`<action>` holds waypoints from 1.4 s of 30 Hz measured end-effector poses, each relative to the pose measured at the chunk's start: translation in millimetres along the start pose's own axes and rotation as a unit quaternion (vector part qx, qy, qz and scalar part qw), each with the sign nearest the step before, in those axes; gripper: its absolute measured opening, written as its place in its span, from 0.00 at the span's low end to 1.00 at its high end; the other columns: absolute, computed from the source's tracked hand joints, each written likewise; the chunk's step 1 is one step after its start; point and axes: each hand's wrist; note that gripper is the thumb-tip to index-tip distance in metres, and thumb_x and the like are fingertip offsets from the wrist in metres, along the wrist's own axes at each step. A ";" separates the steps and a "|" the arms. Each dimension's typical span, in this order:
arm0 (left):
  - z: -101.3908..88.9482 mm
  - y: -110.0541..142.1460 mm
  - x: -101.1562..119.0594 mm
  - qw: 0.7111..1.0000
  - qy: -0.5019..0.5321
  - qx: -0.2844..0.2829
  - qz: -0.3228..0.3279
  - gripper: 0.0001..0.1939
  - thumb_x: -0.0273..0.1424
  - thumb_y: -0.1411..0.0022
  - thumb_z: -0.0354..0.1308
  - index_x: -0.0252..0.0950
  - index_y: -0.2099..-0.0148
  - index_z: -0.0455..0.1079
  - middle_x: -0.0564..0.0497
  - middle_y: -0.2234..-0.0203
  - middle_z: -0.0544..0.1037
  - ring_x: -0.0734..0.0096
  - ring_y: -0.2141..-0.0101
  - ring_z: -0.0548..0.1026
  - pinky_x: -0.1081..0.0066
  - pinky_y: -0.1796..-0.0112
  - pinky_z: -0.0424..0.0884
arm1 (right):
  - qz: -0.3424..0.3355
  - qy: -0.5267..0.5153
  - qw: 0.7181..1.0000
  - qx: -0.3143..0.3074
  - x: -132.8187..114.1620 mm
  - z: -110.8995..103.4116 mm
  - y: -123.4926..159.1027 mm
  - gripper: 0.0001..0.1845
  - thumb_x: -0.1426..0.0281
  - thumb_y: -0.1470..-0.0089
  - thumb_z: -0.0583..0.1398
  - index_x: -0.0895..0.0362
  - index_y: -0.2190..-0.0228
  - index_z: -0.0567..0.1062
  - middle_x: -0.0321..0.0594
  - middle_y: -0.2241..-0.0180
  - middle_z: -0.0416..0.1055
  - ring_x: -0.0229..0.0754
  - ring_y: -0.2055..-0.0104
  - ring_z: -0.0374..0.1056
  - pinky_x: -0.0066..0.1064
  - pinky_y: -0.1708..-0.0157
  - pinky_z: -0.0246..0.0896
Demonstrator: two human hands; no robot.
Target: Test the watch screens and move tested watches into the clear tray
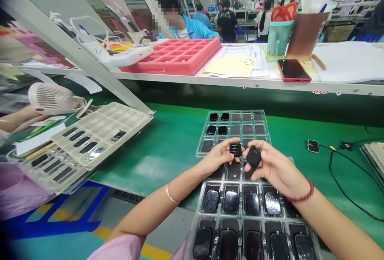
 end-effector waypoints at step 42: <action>-2.9 0.0 1.8 0.997 -0.074 0.005 0.019 0.29 0.31 0.42 0.60 0.39 0.38 0.64 0.52 0.70 0.76 0.75 0.74 0.72 0.70 0.67 0.70 | -0.017 0.180 0.983 0.010 17.9 -10.1 -15.8 0.18 0.60 0.42 0.61 0.56 0.53 0.72 0.46 0.59 0.76 0.39 0.70 0.74 0.31 0.70 0.73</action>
Point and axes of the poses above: each hand's wrist, its own y-axis away from the middle knuckle, its own z-axis out of the palm, x = y × z
